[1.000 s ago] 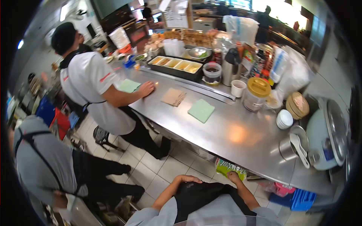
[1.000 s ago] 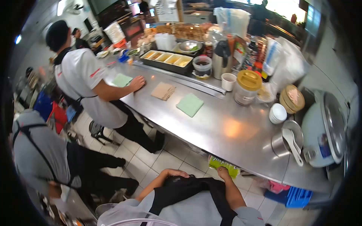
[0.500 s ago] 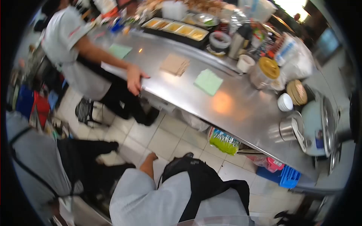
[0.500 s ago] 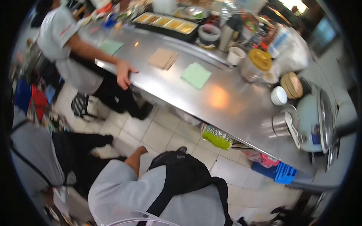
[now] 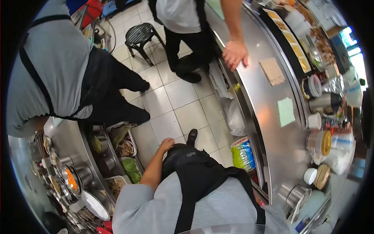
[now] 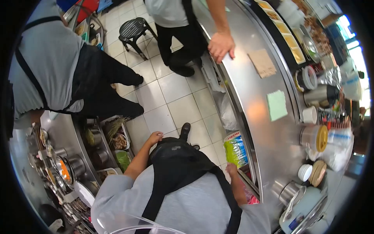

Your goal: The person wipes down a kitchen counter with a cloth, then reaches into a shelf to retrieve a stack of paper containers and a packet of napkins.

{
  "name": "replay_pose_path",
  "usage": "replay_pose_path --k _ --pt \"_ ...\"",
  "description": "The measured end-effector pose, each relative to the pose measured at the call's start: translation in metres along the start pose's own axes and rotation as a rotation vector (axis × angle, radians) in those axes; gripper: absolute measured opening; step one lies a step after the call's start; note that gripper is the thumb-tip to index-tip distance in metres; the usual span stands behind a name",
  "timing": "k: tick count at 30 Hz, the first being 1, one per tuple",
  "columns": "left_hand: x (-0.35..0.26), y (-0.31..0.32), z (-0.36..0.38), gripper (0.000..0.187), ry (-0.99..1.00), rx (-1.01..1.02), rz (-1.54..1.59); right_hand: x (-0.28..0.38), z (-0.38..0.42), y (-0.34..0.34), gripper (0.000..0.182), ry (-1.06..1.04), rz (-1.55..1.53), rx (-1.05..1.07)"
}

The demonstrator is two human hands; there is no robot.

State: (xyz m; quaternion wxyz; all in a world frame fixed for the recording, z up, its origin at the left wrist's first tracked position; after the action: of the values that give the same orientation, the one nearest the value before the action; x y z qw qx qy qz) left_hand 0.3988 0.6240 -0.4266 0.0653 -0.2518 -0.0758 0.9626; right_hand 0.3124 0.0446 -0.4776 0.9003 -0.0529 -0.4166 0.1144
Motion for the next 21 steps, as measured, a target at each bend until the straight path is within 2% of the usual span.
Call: replay_pose_path --k 2,3,4,5,6,7,8,11,12,14,15,16,17,19,20,21 --pt "0.045 -0.019 0.002 0.03 -0.191 -0.107 0.23 0.12 -0.049 0.011 0.038 -0.442 0.969 0.195" --pt "0.067 -0.027 0.009 0.028 -0.274 -0.151 0.351 0.11 -0.098 0.007 0.038 -0.205 0.841 0.163" --pt "0.086 -0.031 0.017 0.026 -0.357 -0.194 0.474 0.179 -0.103 0.028 0.038 -0.108 0.779 0.113" --pt "0.101 -0.034 0.026 0.026 -0.444 -0.258 0.549 0.207 -0.141 0.042 0.038 -0.324 0.942 0.24" --pt "0.115 -0.037 0.037 0.025 -0.535 -0.322 0.62 0.233 -0.171 0.054 0.031 -0.336 0.926 0.149" --pt "0.13 -0.037 0.041 0.026 -0.577 -0.352 0.639 0.26 -0.201 0.072 0.027 -0.331 0.899 0.139" --pt "0.143 -0.034 0.042 0.026 -0.619 -0.383 0.658 0.293 -0.227 0.093 0.027 -0.41 0.864 0.133" --pt "0.143 -0.021 0.047 0.027 -0.582 -0.366 0.706 0.374 -0.291 0.158 0.027 -0.53 0.689 0.171" --pt "0.136 -0.015 0.046 0.028 -0.553 -0.364 0.725 0.392 -0.318 0.177 0.03 -0.537 0.769 0.177" --pt "0.131 0.003 0.058 0.028 -0.463 -0.358 0.702 0.4 -0.361 0.202 0.035 -0.522 0.848 0.187" --pt "0.12 0.007 0.054 0.028 -0.378 -0.357 0.667 0.407 -0.39 0.212 0.039 -0.556 0.978 0.082" --pt "0.1 0.015 0.062 0.028 -0.497 -0.422 0.746 0.413 -0.416 0.219 0.043 -0.582 1.103 -0.032" --pt "0.087 0.023 0.067 0.027 -0.486 -0.442 0.73 0.413 -0.436 0.224 0.043 -0.567 1.096 -0.043" --pt "0.087 0.048 0.07 0.032 -0.463 -0.374 0.69 0.416 -0.466 0.215 0.048 -0.435 1.147 -0.313" --pt "0.092 0.061 0.07 0.033 -0.478 -0.328 0.661 0.421 -0.478 0.213 0.048 -0.426 1.151 -0.317" --pt "0.091 0.072 0.072 0.033 -0.511 -0.275 0.61 0.418 -0.487 0.209 0.044 -0.281 1.145 -0.231"
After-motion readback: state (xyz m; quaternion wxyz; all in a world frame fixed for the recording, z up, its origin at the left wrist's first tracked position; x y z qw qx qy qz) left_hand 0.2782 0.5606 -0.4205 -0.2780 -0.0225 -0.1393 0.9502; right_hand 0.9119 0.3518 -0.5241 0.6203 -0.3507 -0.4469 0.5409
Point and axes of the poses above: each hand's wrist, its own z-axis away from the middle knuckle, its own y-axis out of the palm, x = y × z, the point moved 5 cm from there along -z, towards the middle knuckle, and after that the axes turned 9 degrees about -y, right-handed, at the moved point
